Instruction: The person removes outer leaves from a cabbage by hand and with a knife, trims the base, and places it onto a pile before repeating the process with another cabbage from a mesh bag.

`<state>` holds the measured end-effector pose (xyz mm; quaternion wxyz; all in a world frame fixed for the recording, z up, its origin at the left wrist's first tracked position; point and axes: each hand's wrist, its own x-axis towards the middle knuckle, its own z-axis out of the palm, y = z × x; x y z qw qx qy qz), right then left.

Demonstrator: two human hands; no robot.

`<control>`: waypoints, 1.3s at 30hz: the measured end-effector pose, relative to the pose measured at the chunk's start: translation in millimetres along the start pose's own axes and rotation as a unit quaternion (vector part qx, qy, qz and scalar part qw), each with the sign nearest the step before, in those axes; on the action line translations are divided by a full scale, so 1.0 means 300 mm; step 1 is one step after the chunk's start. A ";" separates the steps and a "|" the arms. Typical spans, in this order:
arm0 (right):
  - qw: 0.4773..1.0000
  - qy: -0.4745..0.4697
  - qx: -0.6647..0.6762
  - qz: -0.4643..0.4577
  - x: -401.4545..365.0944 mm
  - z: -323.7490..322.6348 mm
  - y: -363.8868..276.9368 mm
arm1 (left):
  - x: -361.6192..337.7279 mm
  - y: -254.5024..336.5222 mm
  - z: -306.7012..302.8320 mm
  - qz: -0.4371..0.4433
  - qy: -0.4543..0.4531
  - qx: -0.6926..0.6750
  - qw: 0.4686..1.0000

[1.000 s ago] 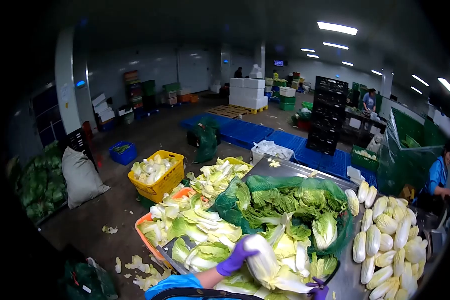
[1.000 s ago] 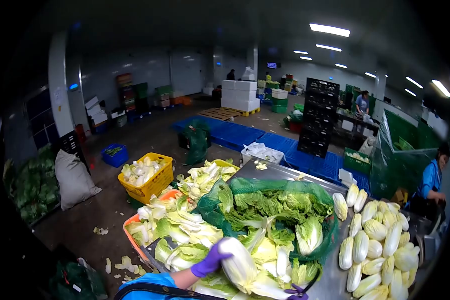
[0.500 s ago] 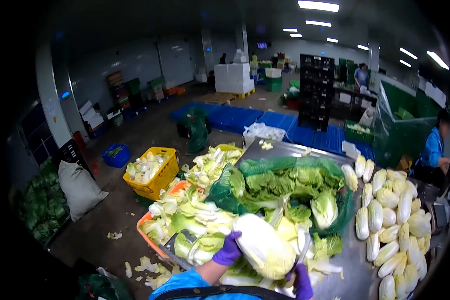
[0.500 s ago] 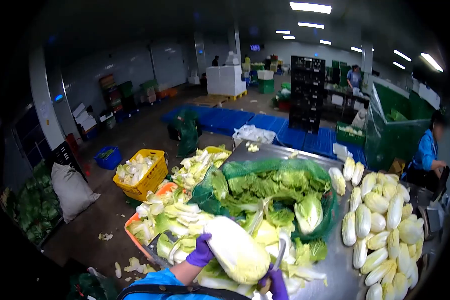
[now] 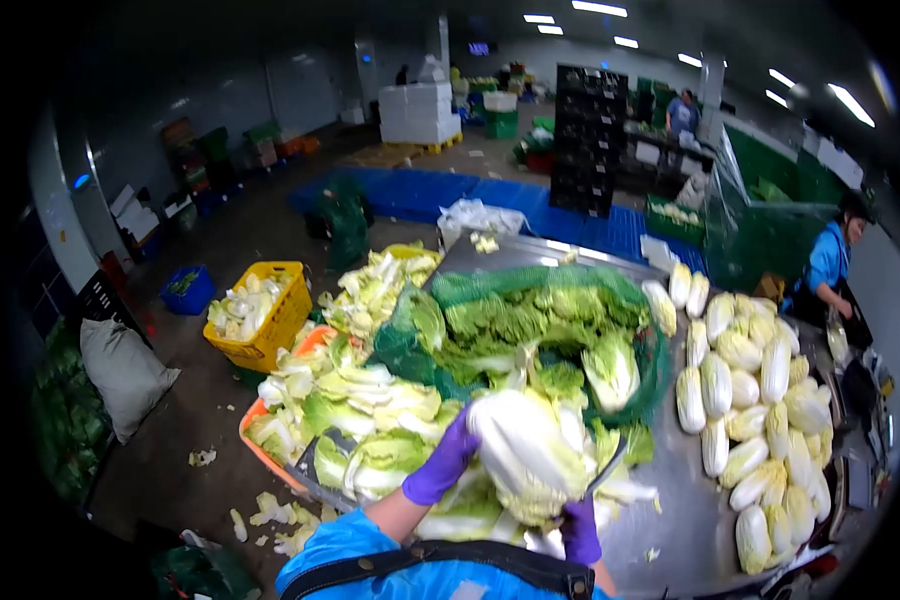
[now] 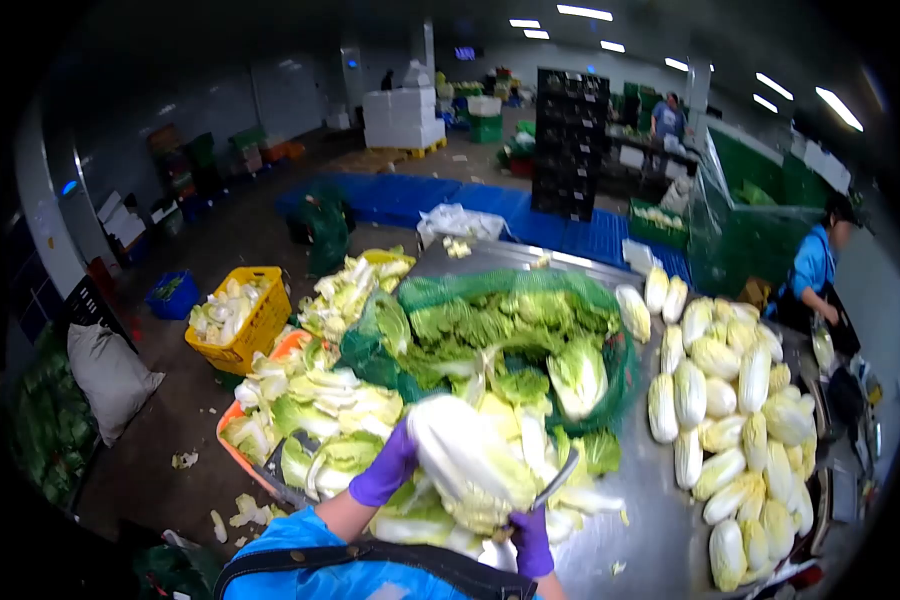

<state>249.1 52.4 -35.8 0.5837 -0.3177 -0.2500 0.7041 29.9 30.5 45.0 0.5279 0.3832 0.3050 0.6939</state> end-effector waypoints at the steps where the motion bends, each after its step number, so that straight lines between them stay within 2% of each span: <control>1: 1.000 0.003 -0.001 -0.014 -0.011 0.006 -0.004 | -0.005 -0.024 -0.004 -0.010 0.045 -0.014 0.999; 2: 0.998 -0.023 -0.050 0.016 -0.028 0.006 -0.036 | -0.010 -0.052 -0.025 -0.039 0.060 -0.021 0.997; 3: 0.993 -0.049 -0.097 0.049 -0.029 0.016 -0.073 | -0.011 -0.055 0.000 -0.031 0.090 -0.012 0.995; 5: 0.972 -0.082 -0.213 0.049 -0.022 0.008 -0.071 | 0.003 -0.102 -0.041 -0.065 0.121 -0.061 0.989; 9: 0.975 -0.074 -0.194 0.079 -0.032 0.031 -0.073 | 0.001 -0.150 -0.104 -0.127 0.152 -0.146 0.969; 11: 0.976 -0.095 -0.167 0.107 -0.030 0.025 -0.074 | 0.003 -0.163 -0.116 -0.138 0.155 -0.161 0.965; 18: 0.974 -0.103 -0.178 0.100 -0.022 0.019 -0.068 | -0.002 -0.147 -0.111 -0.151 0.184 -0.203 0.950; 21: 0.976 -0.113 -0.159 0.092 -0.016 -0.008 -0.046 | -0.004 -0.123 -0.086 -0.134 0.158 -0.177 0.962; 23: 0.983 -0.111 -0.061 0.131 -0.014 -0.043 -0.017 | -0.018 -0.117 -0.072 -0.087 0.127 -0.168 0.974; 25: 0.983 -0.086 -0.054 0.153 -0.029 -0.039 -0.019 | -0.017 -0.137 -0.072 -0.076 0.122 -0.177 0.974; 27: 0.982 -0.089 -0.079 0.144 -0.028 -0.033 -0.017 | -0.016 -0.195 -0.112 -0.101 0.141 -0.222 0.960; 29: 0.980 -0.088 -0.091 0.151 -0.019 -0.040 -0.015 | -0.011 -0.198 -0.087 -0.101 0.169 -0.165 0.966; 31: 0.969 -0.116 -0.144 0.162 0.002 -0.035 -0.038 | -0.013 -0.197 -0.079 -0.080 0.163 -0.140 0.973; 32: 0.955 -0.112 -0.219 0.163 0.008 -0.034 -0.059 | -0.016 -0.196 -0.082 -0.072 0.153 -0.118 0.978; 33: 0.956 -0.114 -0.217 0.159 0.011 -0.021 -0.069 | -0.013 -0.171 -0.064 -0.070 0.149 -0.117 0.979; 35: 0.942 -0.087 -0.322 -0.023 0.015 0.005 -0.100 | -0.030 -0.109 0.000 -0.076 0.099 0.033 0.992; 36: 0.915 -0.119 -0.385 -0.023 0.014 0.026 -0.129 | -0.038 -0.108 0.012 -0.065 0.092 0.138 0.984; 37: 0.894 -0.150 -0.416 -0.068 0.014 0.044 -0.135 | -0.045 -0.119 0.026 -0.062 0.090 0.134 0.985; 39: 0.884 -0.170 -0.417 -0.124 0.002 0.108 -0.152 | -0.074 -0.148 0.046 -0.070 0.022 0.377 0.924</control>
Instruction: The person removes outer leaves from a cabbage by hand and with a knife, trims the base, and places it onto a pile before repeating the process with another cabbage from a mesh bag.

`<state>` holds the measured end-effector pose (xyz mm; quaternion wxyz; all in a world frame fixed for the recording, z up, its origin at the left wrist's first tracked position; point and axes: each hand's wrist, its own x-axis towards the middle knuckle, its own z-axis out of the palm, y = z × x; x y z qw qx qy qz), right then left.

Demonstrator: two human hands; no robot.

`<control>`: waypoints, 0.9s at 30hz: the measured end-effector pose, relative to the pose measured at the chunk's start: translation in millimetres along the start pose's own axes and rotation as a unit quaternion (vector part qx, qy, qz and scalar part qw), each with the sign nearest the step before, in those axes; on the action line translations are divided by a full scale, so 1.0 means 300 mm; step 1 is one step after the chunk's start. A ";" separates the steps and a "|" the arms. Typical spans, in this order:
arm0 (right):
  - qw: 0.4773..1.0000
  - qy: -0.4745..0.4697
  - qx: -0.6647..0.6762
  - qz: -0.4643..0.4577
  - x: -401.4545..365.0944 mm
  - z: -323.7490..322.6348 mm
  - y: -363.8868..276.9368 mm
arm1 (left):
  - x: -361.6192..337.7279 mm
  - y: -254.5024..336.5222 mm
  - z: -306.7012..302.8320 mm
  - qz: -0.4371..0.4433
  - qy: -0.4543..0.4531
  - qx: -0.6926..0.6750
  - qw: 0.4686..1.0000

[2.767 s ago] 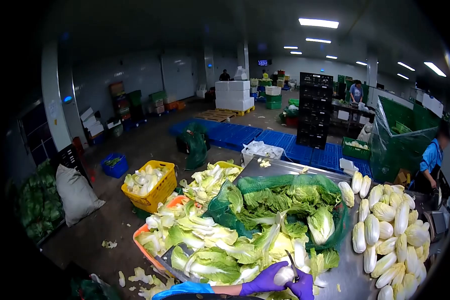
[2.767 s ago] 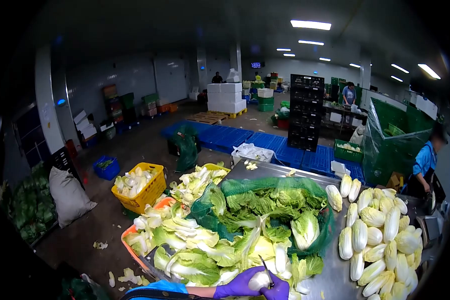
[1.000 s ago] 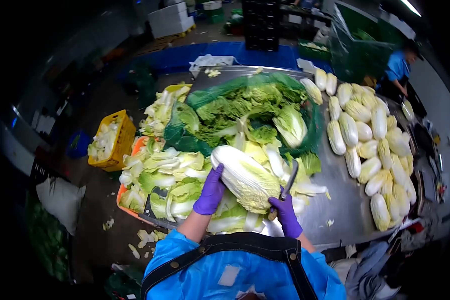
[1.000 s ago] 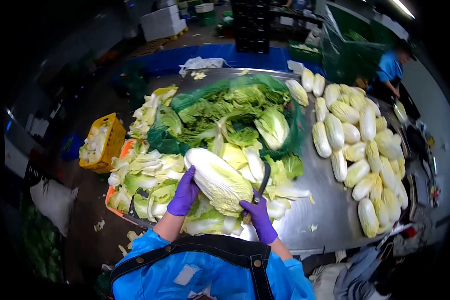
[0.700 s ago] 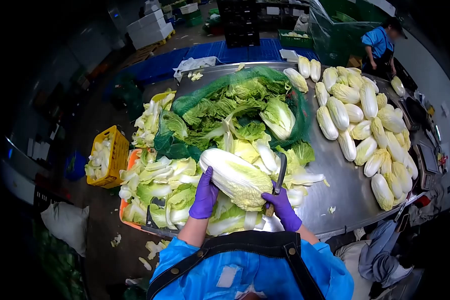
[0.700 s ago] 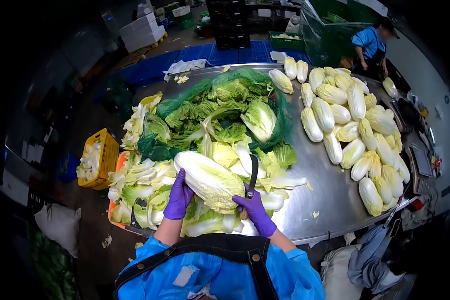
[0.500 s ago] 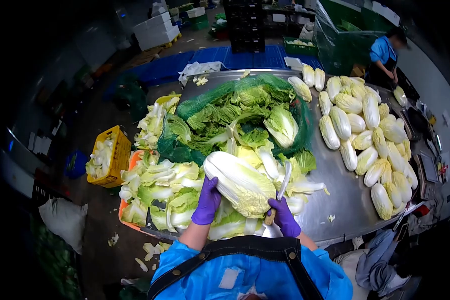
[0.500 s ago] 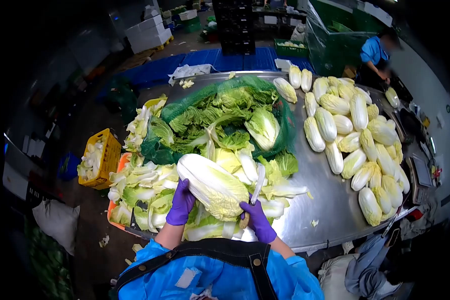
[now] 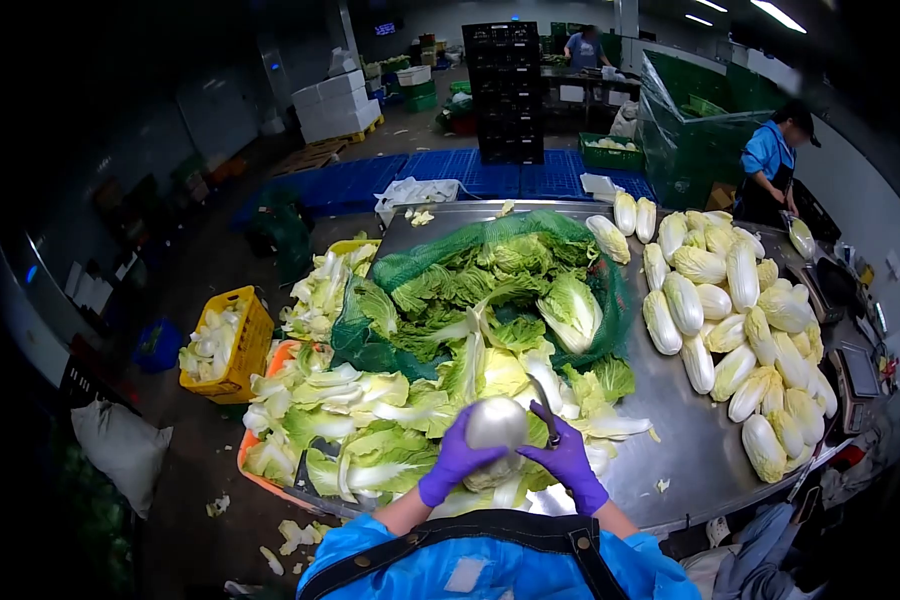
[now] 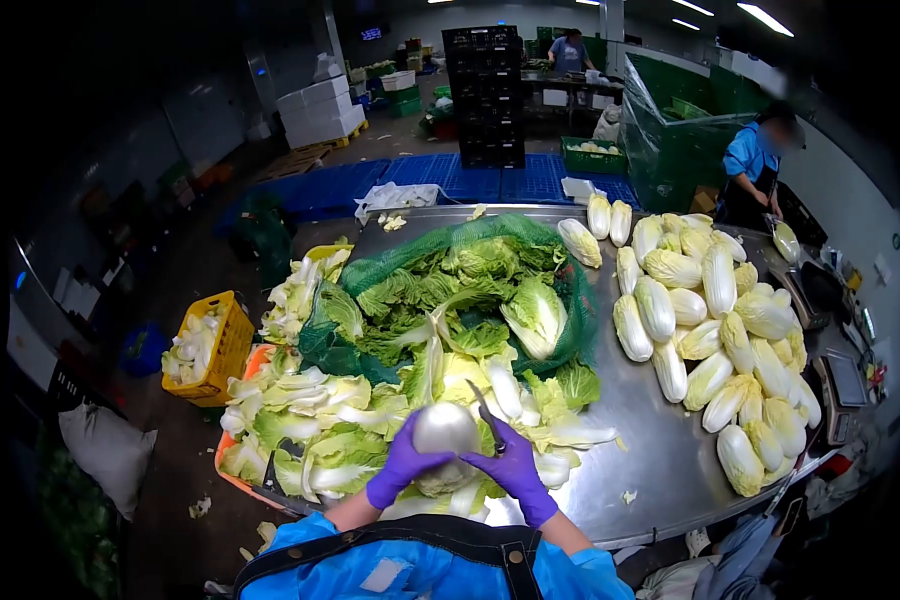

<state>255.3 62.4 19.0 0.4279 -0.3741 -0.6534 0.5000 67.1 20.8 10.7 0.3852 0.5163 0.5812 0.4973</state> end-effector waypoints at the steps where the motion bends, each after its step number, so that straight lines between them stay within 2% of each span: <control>1: 1.000 0.000 0.000 -0.002 0.004 -0.003 0.004 | -0.003 -0.038 0.032 0.057 -0.011 0.028 0.998; 3: 0.991 -0.067 -0.105 0.049 0.010 -0.021 0.023 | -0.030 -0.086 0.068 0.079 -0.033 0.071 0.994; 6: 0.995 -0.076 -0.037 0.045 -0.011 -0.047 0.044 | -0.036 -0.098 0.076 0.093 -0.049 0.098 0.990; 8: 0.992 -0.085 -0.064 0.071 -0.019 -0.077 0.039 | -0.042 -0.095 0.094 0.091 -0.053 0.117 0.988; 11: 0.982 -0.121 -0.112 0.090 -0.008 -0.103 0.000 | -0.042 -0.074 0.106 0.042 -0.073 0.083 0.993; 14: 0.992 -0.092 -0.057 0.070 -0.021 -0.087 0.048 | -0.052 -0.098 0.127 0.081 -0.048 0.078 0.992; 16: 0.996 -0.049 -0.059 0.046 -0.031 -0.059 0.017 | -0.063 -0.037 0.126 0.074 -0.048 0.076 0.993; 18: 0.990 -0.041 -0.092 0.101 -0.035 -0.058 -0.019 | -0.062 -0.031 0.111 0.072 -0.042 0.049 0.995; 20: 0.987 -0.054 -0.109 0.103 -0.031 -0.087 -0.032 | -0.052 -0.023 0.070 0.073 -0.052 0.044 0.995; 22: 0.989 -0.070 -0.071 0.110 -0.029 -0.114 0.007 | -0.043 -0.009 0.027 0.082 -0.049 0.021 0.995; 23: 0.996 -0.028 -0.005 0.088 -0.029 -0.124 0.019 | -0.036 -0.004 -0.005 0.056 -0.009 0.009 0.998; 24: 0.995 0.011 0.036 0.091 -0.024 -0.151 -0.015 | -0.022 -0.077 -0.042 0.048 0.071 0.015 0.996; 25: 0.983 0.025 0.039 0.177 -0.025 -0.202 -0.036 | -0.007 -0.026 -0.075 0.012 0.108 -0.099 0.989; 26: 0.985 0.044 0.119 0.116 -0.033 -0.254 0.096 | 0.014 -0.014 -0.120 0.001 0.126 -0.185 0.975; 27: 0.973 0.076 0.162 0.144 -0.035 -0.309 0.137 | 0.030 -0.002 -0.158 0.000 0.150 -0.302 0.941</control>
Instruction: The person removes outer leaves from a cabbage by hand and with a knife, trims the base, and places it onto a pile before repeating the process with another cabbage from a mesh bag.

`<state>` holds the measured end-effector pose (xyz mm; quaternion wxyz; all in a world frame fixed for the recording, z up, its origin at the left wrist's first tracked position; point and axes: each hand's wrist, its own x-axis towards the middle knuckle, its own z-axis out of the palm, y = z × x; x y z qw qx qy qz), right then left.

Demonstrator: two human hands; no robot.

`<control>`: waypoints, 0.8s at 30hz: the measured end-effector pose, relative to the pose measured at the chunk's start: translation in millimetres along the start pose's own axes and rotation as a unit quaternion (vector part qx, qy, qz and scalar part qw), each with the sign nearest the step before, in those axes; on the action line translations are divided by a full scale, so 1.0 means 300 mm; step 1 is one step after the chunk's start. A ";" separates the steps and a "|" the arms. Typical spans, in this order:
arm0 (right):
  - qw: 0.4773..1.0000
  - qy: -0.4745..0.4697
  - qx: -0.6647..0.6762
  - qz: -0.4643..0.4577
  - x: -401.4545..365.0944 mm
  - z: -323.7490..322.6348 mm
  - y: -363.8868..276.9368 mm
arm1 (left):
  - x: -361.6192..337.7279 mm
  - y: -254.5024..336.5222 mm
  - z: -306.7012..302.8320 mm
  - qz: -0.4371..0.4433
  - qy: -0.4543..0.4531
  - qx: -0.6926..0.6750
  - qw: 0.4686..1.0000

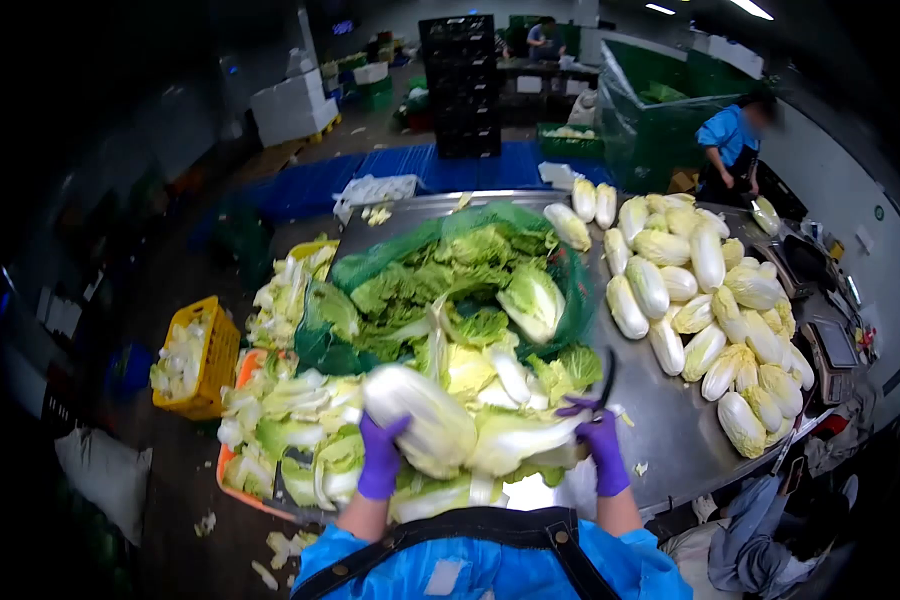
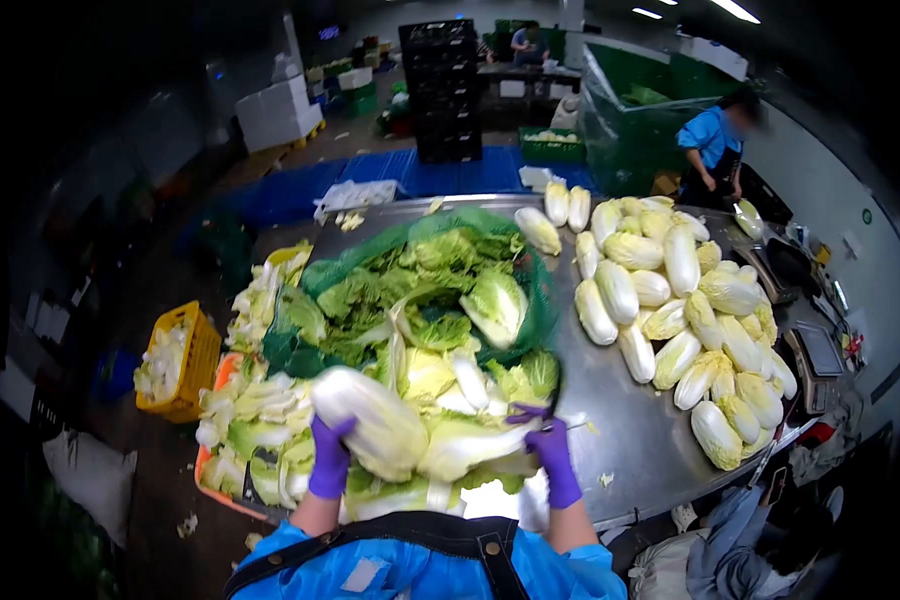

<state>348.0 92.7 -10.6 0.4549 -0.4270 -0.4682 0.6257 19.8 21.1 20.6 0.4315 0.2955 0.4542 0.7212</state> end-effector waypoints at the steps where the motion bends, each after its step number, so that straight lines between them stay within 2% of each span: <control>1: 0.999 0.046 0.019 -0.003 0.014 -0.065 0.028 | 0.018 0.036 -0.005 0.006 0.029 -0.091 0.995; 2: 0.995 0.102 0.010 -0.004 0.030 -0.137 0.067 | 0.042 0.040 -0.044 -0.017 0.061 -0.155 0.986; 3: 0.973 0.187 -0.135 -0.006 0.016 -0.124 0.036 | 0.049 0.073 -0.052 -0.061 0.086 -0.235 0.966; 4: 0.840 0.244 -0.409 -0.258 0.036 -0.160 0.106 | 0.080 0.045 -0.104 -0.060 0.076 -0.289 0.952; 5: 0.845 0.228 -0.408 -0.259 0.025 -0.114 0.077 | 0.075 0.065 -0.084 -0.068 0.076 -0.328 0.939; 6: 0.931 0.168 -0.298 -0.123 -0.010 -0.034 0.002 | 0.068 0.071 -0.064 -0.068 0.079 -0.332 0.937; 7: 0.978 0.106 -0.178 0.021 -0.033 0.039 -0.039 | 0.058 0.068 -0.047 -0.072 0.079 -0.335 0.936; 9: 0.992 -0.100 -0.073 -0.008 -0.042 0.149 -0.013 | 0.062 0.004 -0.045 -0.076 0.078 -0.319 0.941; 10: 0.987 -0.161 -0.009 0.017 -0.066 0.226 -0.045 | 0.059 -0.028 -0.041 -0.078 0.051 -0.339 0.936; 11: 0.974 -0.214 -0.035 0.056 -0.082 0.273 -0.066 | 0.046 -0.037 -0.023 -0.084 0.048 -0.337 0.937; 12: 0.975 -0.216 -0.036 0.040 -0.073 0.286 0.023 | 0.029 -0.041 -0.002 -0.075 0.031 -0.331 0.940; 13: 0.967 -0.200 -0.061 0.149 -0.086 0.316 -0.016 | 0.011 -0.048 0.007 -0.066 0.015 -0.326 0.943; 14: 0.975 -0.208 -0.034 0.066 -0.104 0.334 -0.019 | 0.009 -0.088 -0.025 -0.031 -0.086 -0.355 0.930; 15: 0.976 -0.216 -0.006 -0.017 -0.116 0.348 -0.021 | 0.032 -0.124 -0.057 -0.034 -0.086 -0.354 0.931; 16: 0.976 -0.216 -0.006 -0.015 -0.125 0.362 -0.046 | 0.052 -0.150 -0.083 -0.069 -0.102 -0.334 0.934; 17: 0.966 -0.215 -0.068 -0.127 -0.127 0.375 -0.083 | 0.060 -0.177 -0.111 -0.101 -0.115 -0.315 0.937; 18: 0.939 -0.212 -0.128 -0.237 -0.127 0.386 -0.114 | 0.047 -0.150 -0.077 -0.120 -0.060 -0.285 0.949; 19: 0.902 -0.217 -0.213 -0.305 -0.123 0.383 -0.129 | 0.030 -0.134 -0.062 -0.130 -0.110 -0.293 0.941; 21: 0.899 -0.301 -0.204 -0.244 -0.115 0.376 -0.104 | 0.007 -0.120 -0.026 -0.167 -0.123 -0.333 0.920; 22: 0.899 -0.306 -0.201 -0.241 -0.121 0.376 -0.093 | 0.007 -0.112 0.001 -0.230 -0.062 -0.318 0.918; 24: 0.917 -0.213 -0.223 -0.252 -0.119 0.371 -0.078 | -0.008 -0.145 -0.014 -0.222 -0.027 -0.297 0.928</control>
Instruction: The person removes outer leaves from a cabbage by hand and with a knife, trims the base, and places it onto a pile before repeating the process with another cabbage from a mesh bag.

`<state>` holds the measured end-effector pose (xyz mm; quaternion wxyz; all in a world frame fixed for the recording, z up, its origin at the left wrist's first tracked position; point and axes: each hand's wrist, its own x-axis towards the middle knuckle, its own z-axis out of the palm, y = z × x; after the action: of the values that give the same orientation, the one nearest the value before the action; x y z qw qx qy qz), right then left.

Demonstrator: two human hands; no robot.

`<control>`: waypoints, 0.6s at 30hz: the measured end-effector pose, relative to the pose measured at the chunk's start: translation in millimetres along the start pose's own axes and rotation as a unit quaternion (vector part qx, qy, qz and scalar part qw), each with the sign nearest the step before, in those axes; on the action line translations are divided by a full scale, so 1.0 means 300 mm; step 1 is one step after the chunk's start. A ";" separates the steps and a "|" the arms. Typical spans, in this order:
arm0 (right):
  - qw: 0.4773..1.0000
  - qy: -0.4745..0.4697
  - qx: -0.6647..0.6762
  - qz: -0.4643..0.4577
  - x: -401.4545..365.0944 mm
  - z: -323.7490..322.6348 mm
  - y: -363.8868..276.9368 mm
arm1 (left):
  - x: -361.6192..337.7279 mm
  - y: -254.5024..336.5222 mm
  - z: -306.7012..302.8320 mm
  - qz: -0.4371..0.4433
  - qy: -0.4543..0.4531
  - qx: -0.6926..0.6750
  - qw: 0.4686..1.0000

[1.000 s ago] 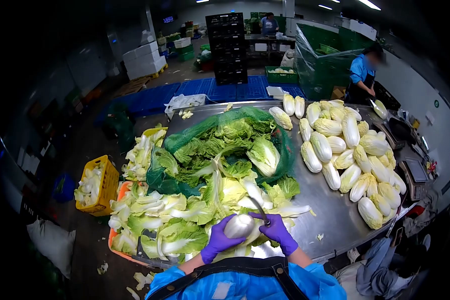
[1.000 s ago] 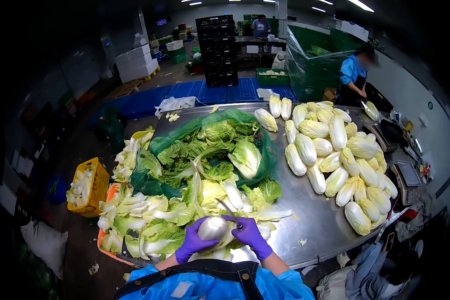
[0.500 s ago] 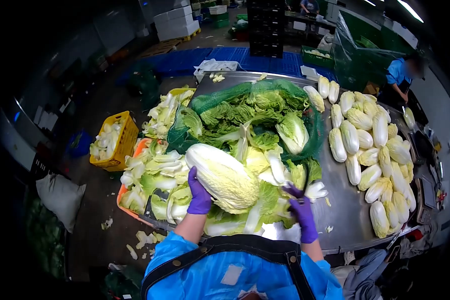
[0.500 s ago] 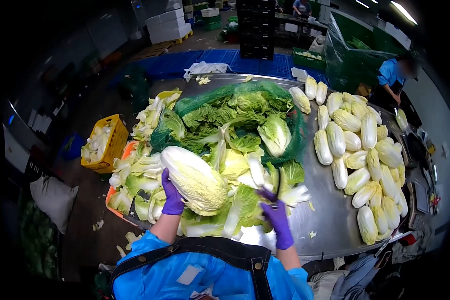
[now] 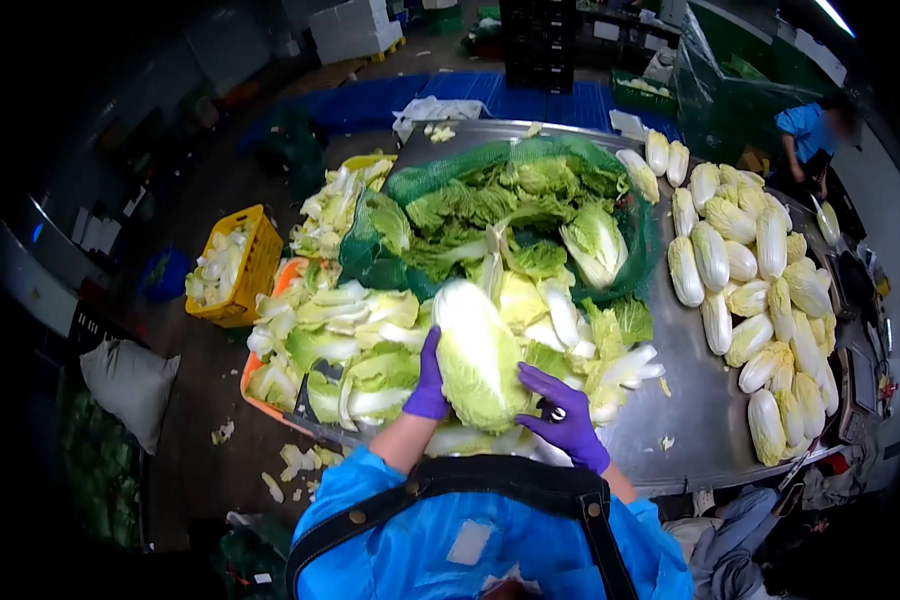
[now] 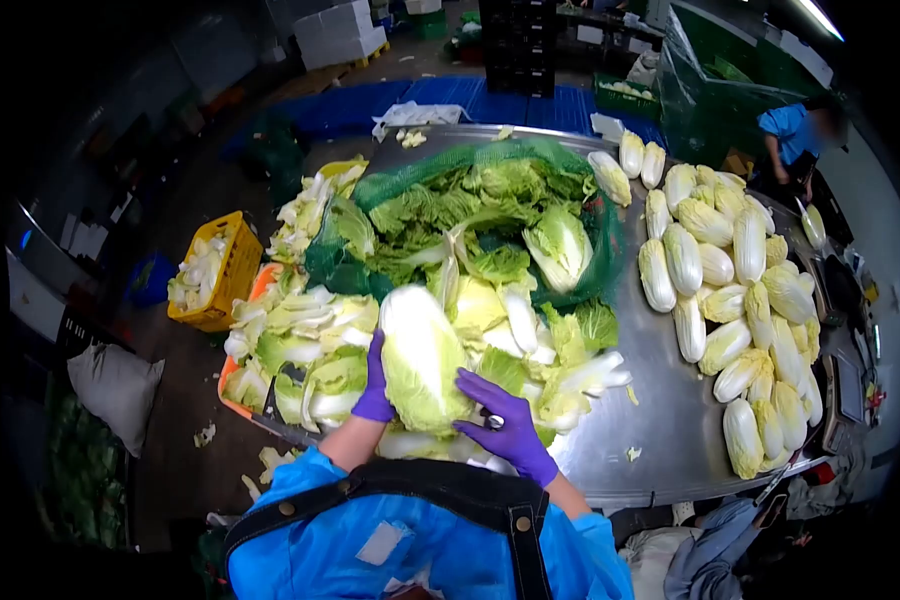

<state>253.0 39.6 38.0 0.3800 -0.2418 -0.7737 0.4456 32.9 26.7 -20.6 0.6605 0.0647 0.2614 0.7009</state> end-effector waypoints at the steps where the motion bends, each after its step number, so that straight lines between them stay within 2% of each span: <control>1: 0.989 0.028 0.087 0.117 -0.024 -0.005 0.026 | 0.010 0.004 0.017 0.015 0.030 0.016 0.999; 3: 0.955 0.061 0.125 0.262 -0.047 -0.010 0.088 | -0.002 0.002 0.022 0.022 0.023 0.004 0.999; 5: 0.938 0.062 0.233 0.249 -0.033 0.012 0.109 | -0.004 0.003 0.012 0.000 -0.024 -0.074 0.997; 7: 0.856 -0.004 0.377 0.354 -0.070 0.052 0.149 | 0.001 0.004 0.007 0.001 -0.033 -0.077 0.996; 8: 0.841 -0.031 0.418 0.341 -0.083 0.062 0.151 | 0.003 0.007 0.004 0.004 -0.043 -0.075 0.996; 9: 0.841 -0.033 0.417 0.343 -0.076 0.059 0.140 | 0.001 0.006 0.001 0.009 -0.052 -0.072 0.996; 11: 0.878 -0.014 0.300 0.373 -0.056 0.059 0.117 | -0.009 0.009 -0.006 0.010 -0.040 -0.067 0.997; 15: 0.873 0.073 0.301 0.378 -0.053 0.054 0.121 | -0.010 0.015 -0.008 0.033 0.009 -0.018 0.999; 18: 0.863 0.115 0.319 0.374 -0.040 0.018 0.131 | -0.014 0.021 -0.010 0.022 -0.032 -0.033 0.999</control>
<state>257.1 47.3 -2.5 0.3278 -0.4282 -0.3911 0.7458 26.4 21.9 -19.3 0.6548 0.0707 0.2157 0.7209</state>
